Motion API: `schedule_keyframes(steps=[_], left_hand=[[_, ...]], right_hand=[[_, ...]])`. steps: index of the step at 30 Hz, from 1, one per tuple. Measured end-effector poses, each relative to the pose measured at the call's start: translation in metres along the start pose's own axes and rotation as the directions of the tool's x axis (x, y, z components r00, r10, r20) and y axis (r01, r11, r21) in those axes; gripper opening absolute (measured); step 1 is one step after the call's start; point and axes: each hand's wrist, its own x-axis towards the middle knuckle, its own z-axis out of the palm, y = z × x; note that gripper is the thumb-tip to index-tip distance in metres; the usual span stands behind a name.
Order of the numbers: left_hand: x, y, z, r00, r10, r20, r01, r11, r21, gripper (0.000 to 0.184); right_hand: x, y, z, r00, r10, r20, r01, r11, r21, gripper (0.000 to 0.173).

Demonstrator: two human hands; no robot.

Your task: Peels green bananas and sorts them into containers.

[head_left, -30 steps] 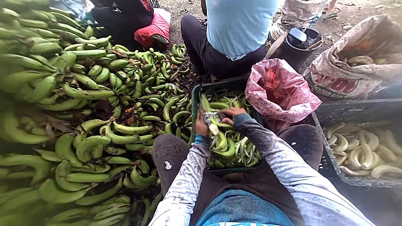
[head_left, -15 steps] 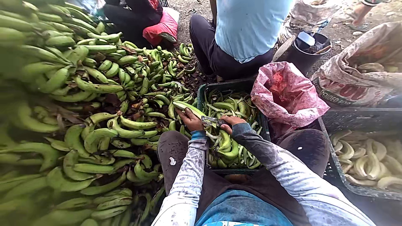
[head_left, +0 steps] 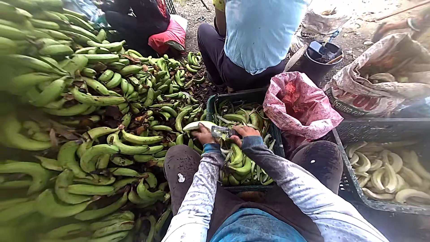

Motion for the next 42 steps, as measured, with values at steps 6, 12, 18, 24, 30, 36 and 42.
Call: schedule_keyframes(steps=[6, 12, 18, 24, 30, 36, 42], left_hand=[[-0.027, 0.032, -0.005, 0.924, 0.046, 0.381, -0.060, 0.998, 0.026, 0.047], [-0.040, 0.042, -0.019, 0.243, -0.241, 0.940, -0.308, 0.899, 0.311, 0.057], [-0.033, 0.027, -0.002, 0.825, -0.145, 0.546, 0.076, 0.986, 0.148, 0.044], [-0.013, 0.017, -0.019, 0.899, -0.191, 0.394, 0.246, 0.965, -0.092, 0.032], [-0.019, 0.028, -0.027, 0.919, -0.044, 0.392, -0.053, 0.971, 0.233, 0.031], [-0.034, 0.027, -0.018, 0.737, 0.185, 0.650, 0.131, 0.904, -0.407, 0.040], [-0.062, 0.080, 0.002, 0.765, 0.124, 0.632, -0.118, 0.992, -0.050, 0.031]], right_hand=[[0.023, -0.006, -0.026, 0.964, 0.217, 0.154, -0.213, 0.976, -0.040, 0.052], [0.045, 0.035, -0.043, 0.963, 0.213, 0.165, -0.223, 0.974, 0.045, 0.053], [0.019, 0.014, -0.036, 0.976, 0.156, 0.150, -0.158, 0.987, 0.003, 0.052], [-0.008, -0.001, 0.009, 0.982, -0.182, -0.047, 0.182, 0.983, 0.001, 0.045], [-0.008, -0.002, 0.008, 0.975, -0.202, -0.097, 0.203, 0.979, -0.002, 0.046], [0.006, 0.001, -0.045, 0.997, 0.008, 0.081, -0.020, 0.988, 0.150, 0.049], [0.002, 0.004, -0.065, 0.994, 0.015, -0.107, 0.001, 0.988, 0.155, 0.049]])
